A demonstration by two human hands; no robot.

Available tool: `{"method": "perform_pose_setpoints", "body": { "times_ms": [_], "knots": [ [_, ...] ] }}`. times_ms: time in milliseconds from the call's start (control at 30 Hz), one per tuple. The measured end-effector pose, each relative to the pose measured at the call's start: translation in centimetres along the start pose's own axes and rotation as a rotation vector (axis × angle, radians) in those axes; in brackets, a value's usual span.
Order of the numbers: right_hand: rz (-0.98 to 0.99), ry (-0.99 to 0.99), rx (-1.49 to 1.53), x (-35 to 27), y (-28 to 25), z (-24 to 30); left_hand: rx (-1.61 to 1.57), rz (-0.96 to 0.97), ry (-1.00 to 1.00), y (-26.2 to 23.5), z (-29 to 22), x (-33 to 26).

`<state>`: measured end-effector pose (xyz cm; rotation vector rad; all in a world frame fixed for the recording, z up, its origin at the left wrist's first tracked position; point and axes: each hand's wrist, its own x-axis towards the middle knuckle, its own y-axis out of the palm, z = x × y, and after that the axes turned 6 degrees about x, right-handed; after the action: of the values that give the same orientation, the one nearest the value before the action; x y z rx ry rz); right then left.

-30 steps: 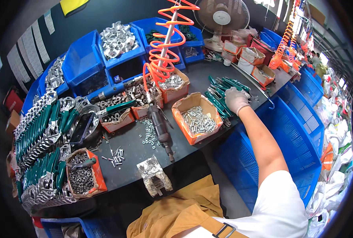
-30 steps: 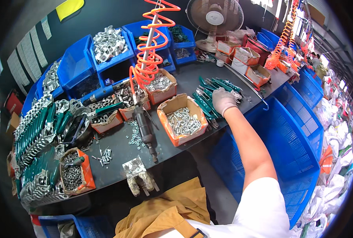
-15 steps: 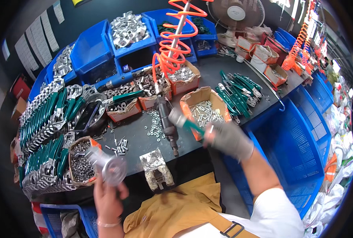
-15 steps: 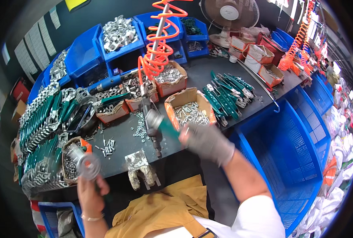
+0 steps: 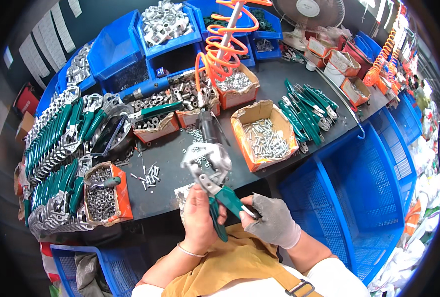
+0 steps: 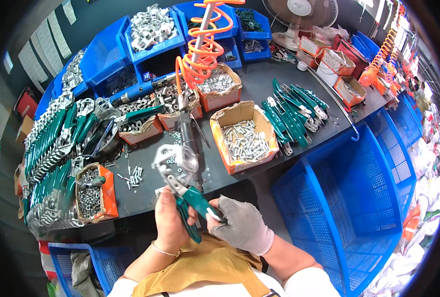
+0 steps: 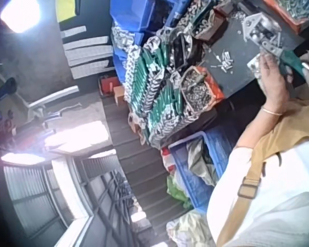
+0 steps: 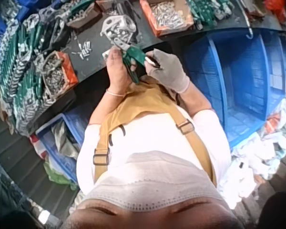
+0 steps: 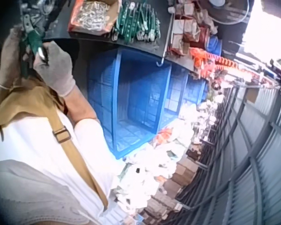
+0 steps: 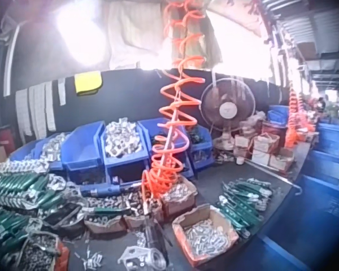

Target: The person assembles clamp tools by attaching handles to metal clamp bodies, inserting bolts by hand, tightening them using a pneumatic tool, and placing the finished tools onto a stack.

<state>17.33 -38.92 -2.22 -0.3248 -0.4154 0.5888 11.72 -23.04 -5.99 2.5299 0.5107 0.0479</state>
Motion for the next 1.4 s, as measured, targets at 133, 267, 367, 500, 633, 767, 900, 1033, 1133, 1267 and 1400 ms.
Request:
{"method": "perform_pose_setpoints", "body": {
  "times_ms": [133, 267, 367, 500, 633, 767, 900, 1033, 1133, 1267, 1400],
  "knots": [
    [0.025, -0.008, -0.002, 0.9, 0.5, 0.4, 0.052, -0.076, -0.061, 0.9, -1.4, -0.3],
    [0.251, -0.587, -0.757, 7.1, -3.2, -1.9, 0.068, -0.152, -0.061, -1.6, -2.6, 0.7],
    [0.397, -0.064, -1.137, 13.5, -7.7, -5.4, 0.026, -0.080, -0.173, -2.1, -2.6, 0.5],
    [0.650, -0.311, -1.140, 16.0, -7.2, -8.6, 0.034, -0.094, -0.268, -1.8, -2.6, -0.4],
    [0.745, -0.306, -1.176, 16.0, -7.1, -7.6, 0.108, -0.029, -0.284, -1.9, -2.7, -0.4],
    [0.283, -0.211, -0.917, 12.3, -6.3, -3.0, 0.155, -0.046, -0.270, -1.7, -3.3, -0.7],
    [-0.035, 0.209, 0.256, 5.2, -1.0, -1.4, 0.217, -0.048, -0.254, -1.9, -2.5, -0.4],
    [-0.063, 0.592, 1.187, 3.9, 2.9, -4.8, 0.259, -0.012, -0.255, -0.9, -2.5, -0.4],
    [-0.019, 0.533, 1.197, 4.2, 3.7, -3.2, 0.251, 0.025, -0.265, -0.9, -2.4, -0.7],
    [0.025, -0.039, 0.513, 3.7, 4.6, -3.3, 0.210, 0.032, -0.279, -1.1, -2.3, -0.9],
    [0.072, 0.660, 1.064, 3.8, 3.6, -1.6, 0.197, 0.061, -0.293, -1.3, -2.5, -1.3]
  ]
}}
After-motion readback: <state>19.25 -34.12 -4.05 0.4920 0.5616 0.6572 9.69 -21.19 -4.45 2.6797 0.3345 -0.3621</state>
